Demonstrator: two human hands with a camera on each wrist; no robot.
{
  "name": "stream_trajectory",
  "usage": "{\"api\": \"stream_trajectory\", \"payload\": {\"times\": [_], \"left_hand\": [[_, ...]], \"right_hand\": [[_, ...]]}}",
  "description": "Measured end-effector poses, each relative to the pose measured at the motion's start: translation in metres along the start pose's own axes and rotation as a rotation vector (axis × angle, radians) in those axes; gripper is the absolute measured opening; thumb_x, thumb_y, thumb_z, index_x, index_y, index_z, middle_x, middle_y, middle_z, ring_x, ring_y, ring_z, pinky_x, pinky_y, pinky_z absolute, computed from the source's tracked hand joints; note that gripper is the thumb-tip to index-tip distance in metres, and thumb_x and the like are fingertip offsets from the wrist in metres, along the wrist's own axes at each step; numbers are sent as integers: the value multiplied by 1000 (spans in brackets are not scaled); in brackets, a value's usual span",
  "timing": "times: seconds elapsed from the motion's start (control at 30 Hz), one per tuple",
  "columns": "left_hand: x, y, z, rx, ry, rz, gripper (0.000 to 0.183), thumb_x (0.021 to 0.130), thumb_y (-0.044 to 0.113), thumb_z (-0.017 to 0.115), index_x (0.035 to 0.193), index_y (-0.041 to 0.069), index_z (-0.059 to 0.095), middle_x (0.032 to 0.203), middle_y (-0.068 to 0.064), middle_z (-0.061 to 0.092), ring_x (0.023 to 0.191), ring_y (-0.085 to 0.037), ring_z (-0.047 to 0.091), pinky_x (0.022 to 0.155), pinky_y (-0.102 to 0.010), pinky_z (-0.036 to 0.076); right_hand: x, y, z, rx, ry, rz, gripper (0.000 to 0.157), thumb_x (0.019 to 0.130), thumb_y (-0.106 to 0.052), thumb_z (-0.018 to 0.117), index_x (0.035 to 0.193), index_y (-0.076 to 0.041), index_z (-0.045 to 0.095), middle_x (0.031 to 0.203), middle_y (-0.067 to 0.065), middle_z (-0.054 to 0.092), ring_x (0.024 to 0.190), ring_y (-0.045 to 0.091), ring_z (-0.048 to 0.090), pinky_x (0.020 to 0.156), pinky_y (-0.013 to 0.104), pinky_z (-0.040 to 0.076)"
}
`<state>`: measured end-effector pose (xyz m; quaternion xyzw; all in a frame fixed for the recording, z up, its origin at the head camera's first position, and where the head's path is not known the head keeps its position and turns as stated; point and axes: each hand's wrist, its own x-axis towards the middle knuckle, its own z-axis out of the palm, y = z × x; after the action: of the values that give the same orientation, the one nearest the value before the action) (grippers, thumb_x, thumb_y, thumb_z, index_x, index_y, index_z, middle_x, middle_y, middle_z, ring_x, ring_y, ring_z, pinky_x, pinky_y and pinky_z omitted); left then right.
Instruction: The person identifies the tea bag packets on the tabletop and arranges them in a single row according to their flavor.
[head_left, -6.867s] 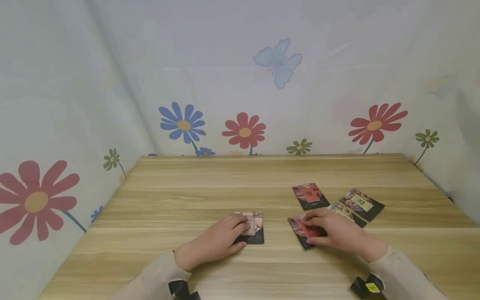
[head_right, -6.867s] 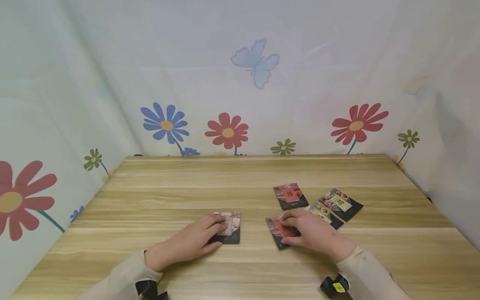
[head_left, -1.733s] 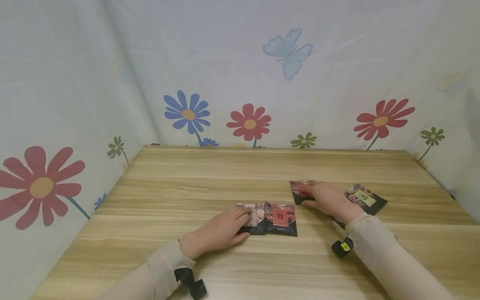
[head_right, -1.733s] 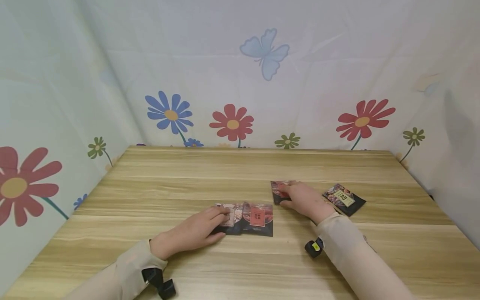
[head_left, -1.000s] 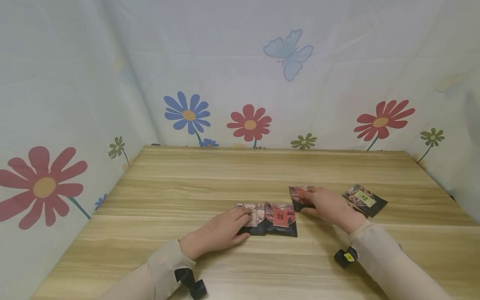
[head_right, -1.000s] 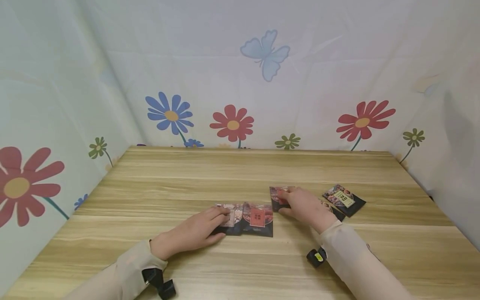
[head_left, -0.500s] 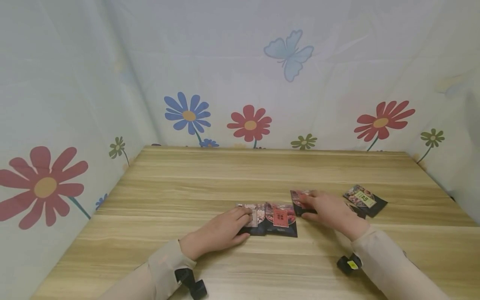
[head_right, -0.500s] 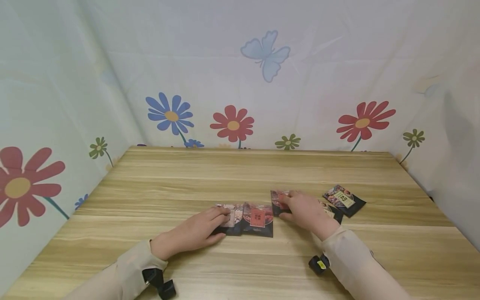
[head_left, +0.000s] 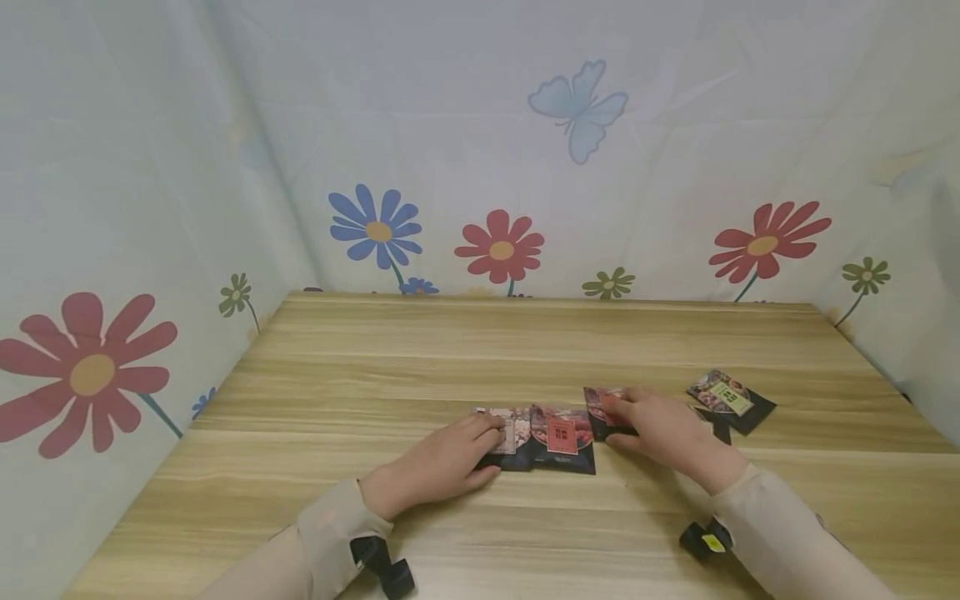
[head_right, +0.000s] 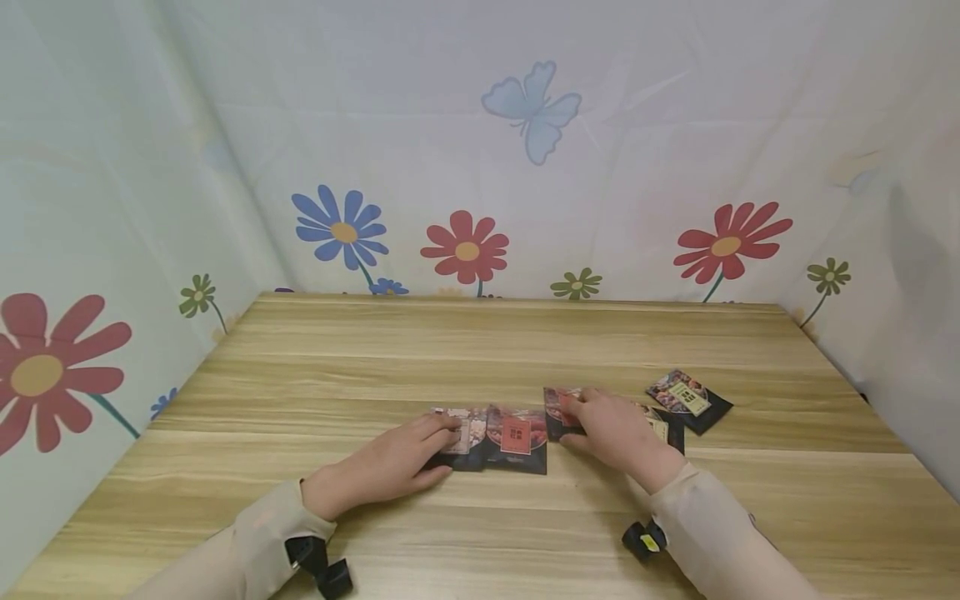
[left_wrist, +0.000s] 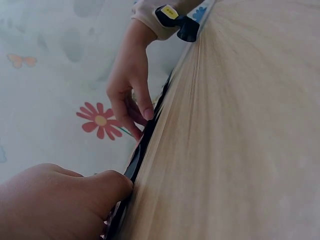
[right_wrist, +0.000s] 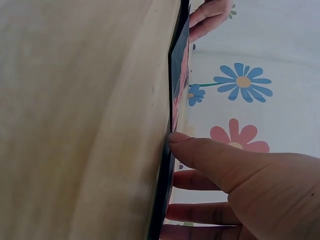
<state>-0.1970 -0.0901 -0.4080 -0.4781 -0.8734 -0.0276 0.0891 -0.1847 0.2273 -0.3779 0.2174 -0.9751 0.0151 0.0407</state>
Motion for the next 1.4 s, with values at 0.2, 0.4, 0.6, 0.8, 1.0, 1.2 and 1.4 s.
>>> {"api": "stream_trajectory", "payload": {"times": [0.2, 0.4, 0.6, 0.8, 1.0, 1.2, 1.4], "left_hand": [[0, 0, 0, 2, 0, 2, 42, 94, 36, 57, 123, 5, 59, 133, -10, 56, 125, -24, 53, 112, -34, 42], [0, 0, -1, 0, 0, 3, 42, 94, 36, 57, 123, 5, 59, 133, -10, 56, 125, -24, 53, 111, -34, 43], [0, 0, -1, -10, -10, -5, 43, 95, 36, 57, 124, 5, 58, 134, -10, 56, 126, -24, 53, 112, -35, 42], [1, 0, 0, -12, -15, -10, 43, 95, 36, 57, 124, 5, 58, 135, -10, 56, 126, -24, 52, 113, -35, 41], [1, -1, 2, -4, -7, -1, 41, 95, 37, 57, 122, 6, 59, 133, -9, 56, 125, -23, 53, 111, -34, 43], [1, -1, 2, -14, -7, -2, 42, 95, 36, 57, 122, 5, 59, 134, -10, 56, 125, -23, 53, 111, -35, 43], [1, -1, 2, -12, -3, 3, 41, 95, 36, 57, 121, 5, 59, 133, -10, 56, 124, -23, 53, 111, -34, 43]], "right_hand": [[-5, -3, -1, -31, 11, -8, 46, 83, -38, 73, 118, -8, 68, 105, 12, 67, 88, 26, 66, 72, 43, 58], [-9, -7, -2, -53, 24, -22, 44, 82, -39, 73, 114, -9, 69, 99, 9, 67, 82, 23, 65, 68, 41, 57], [-14, -10, -3, -84, 28, -20, 44, 80, -41, 74, 111, -9, 70, 95, 6, 65, 78, 21, 64, 67, 41, 56], [-18, -12, -1, -65, 30, -29, 43, 80, -41, 74, 108, -9, 71, 93, 6, 64, 75, 18, 60, 66, 37, 55], [-21, -14, -1, -56, 53, -78, 40, 79, -39, 75, 103, -7, 71, 88, 4, 63, 73, 15, 58, 64, 34, 53], [-24, -17, -1, -76, 65, -83, 39, 79, -40, 74, 101, -8, 71, 86, 3, 62, 72, 15, 56, 63, 33, 52], [-27, -19, -1, -89, 58, -68, 39, 80, -41, 73, 102, -9, 71, 86, 3, 60, 72, 15, 54, 63, 34, 51]]}}
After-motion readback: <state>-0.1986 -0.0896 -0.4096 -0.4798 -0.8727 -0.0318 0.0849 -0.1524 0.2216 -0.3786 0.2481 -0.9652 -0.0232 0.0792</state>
